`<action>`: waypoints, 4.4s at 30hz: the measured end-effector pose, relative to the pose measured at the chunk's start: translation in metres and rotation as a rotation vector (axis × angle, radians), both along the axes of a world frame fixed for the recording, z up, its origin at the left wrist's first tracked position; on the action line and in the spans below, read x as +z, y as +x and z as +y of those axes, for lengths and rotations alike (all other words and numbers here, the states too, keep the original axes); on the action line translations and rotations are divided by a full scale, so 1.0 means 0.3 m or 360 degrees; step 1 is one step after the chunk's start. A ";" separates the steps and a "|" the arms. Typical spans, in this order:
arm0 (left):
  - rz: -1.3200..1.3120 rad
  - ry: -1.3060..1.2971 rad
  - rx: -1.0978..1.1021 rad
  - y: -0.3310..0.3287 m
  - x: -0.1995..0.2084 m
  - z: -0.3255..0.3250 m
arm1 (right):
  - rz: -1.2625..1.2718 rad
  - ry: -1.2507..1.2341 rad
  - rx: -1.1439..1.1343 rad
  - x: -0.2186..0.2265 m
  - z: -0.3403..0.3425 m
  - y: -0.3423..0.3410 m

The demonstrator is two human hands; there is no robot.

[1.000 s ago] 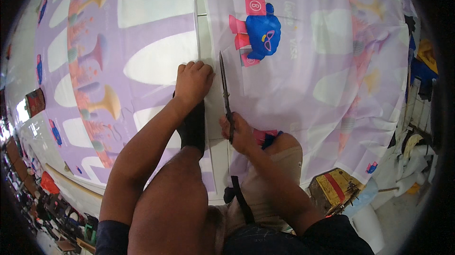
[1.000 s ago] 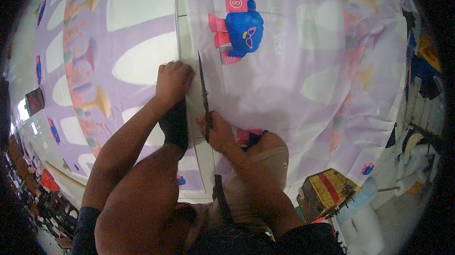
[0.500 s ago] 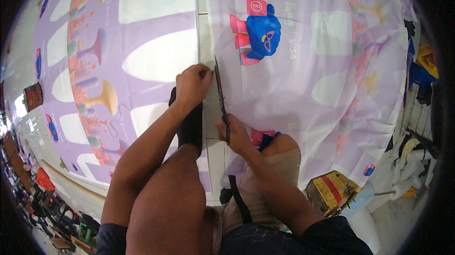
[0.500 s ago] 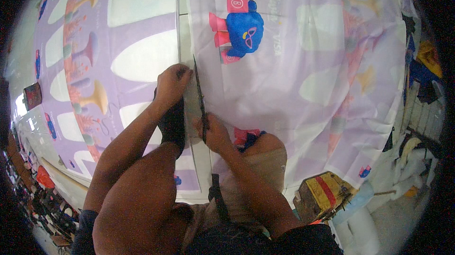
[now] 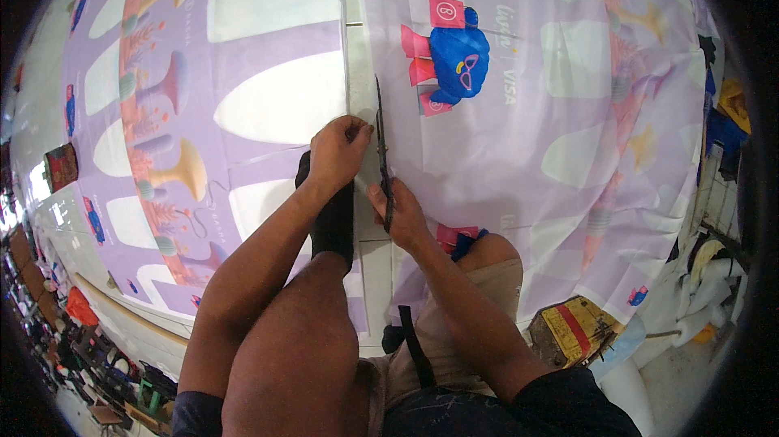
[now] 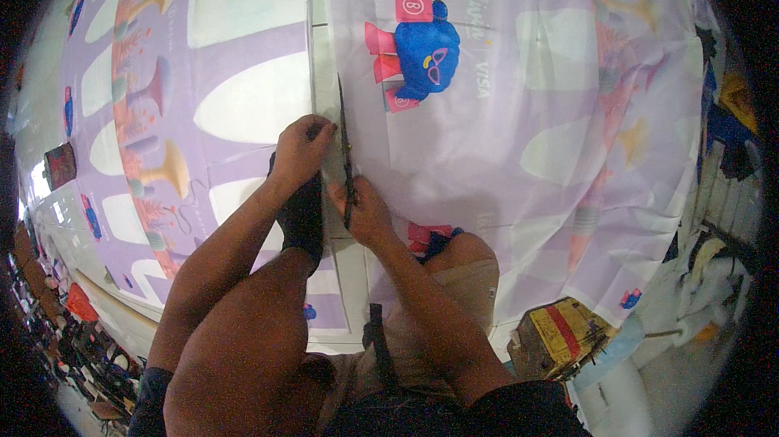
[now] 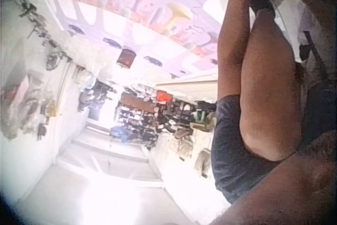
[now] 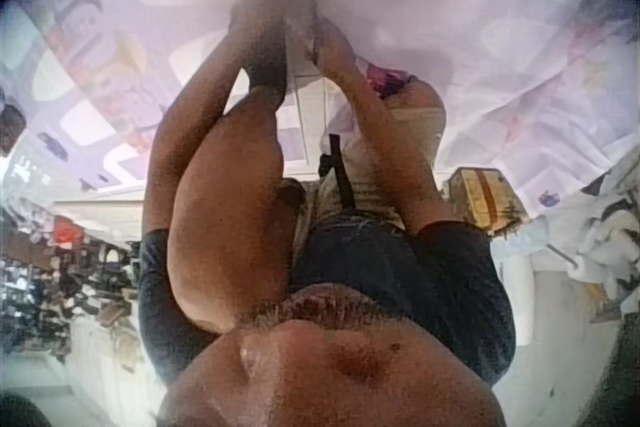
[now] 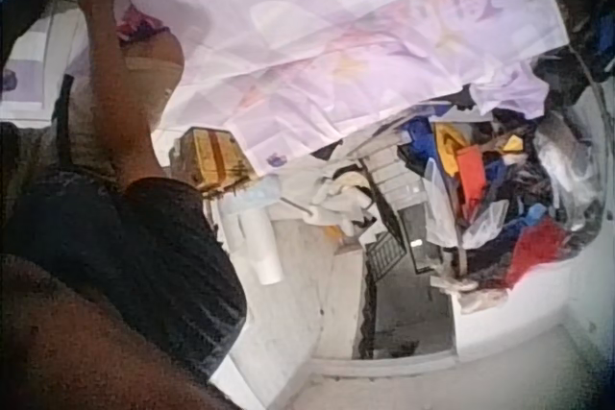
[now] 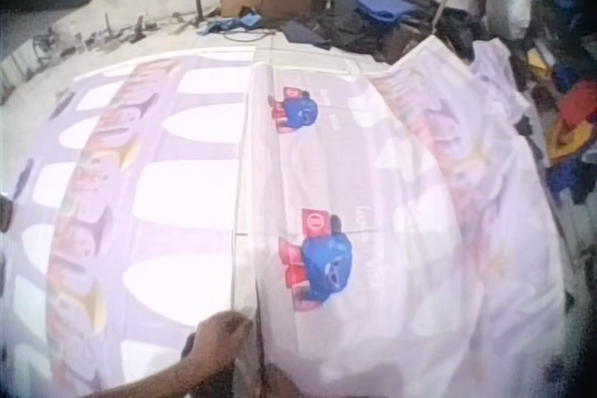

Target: The person cuts a large printed textile sheet with shears, following a straight line between the printed graphics.

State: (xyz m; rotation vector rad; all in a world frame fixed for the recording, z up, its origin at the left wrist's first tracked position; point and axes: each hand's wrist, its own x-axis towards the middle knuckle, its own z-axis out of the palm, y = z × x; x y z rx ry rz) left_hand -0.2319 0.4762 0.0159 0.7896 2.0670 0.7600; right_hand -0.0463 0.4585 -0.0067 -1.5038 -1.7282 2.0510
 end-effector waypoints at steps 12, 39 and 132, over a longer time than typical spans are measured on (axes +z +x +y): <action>0.0053 -0.0016 -0.0040 -0.002 0.016 -0.004 | -0.0228 -0.0148 -0.0039 0.045 0.016 -0.031; -0.0149 -0.0070 -0.0051 -0.031 0.037 -0.019 | -0.0277 -0.0026 -0.0047 0.090 0.165 -0.155; -0.0049 0.0207 -0.0268 -0.060 0.031 -0.063 | -0.0180 0.0346 -0.0045 -0.076 0.639 -0.539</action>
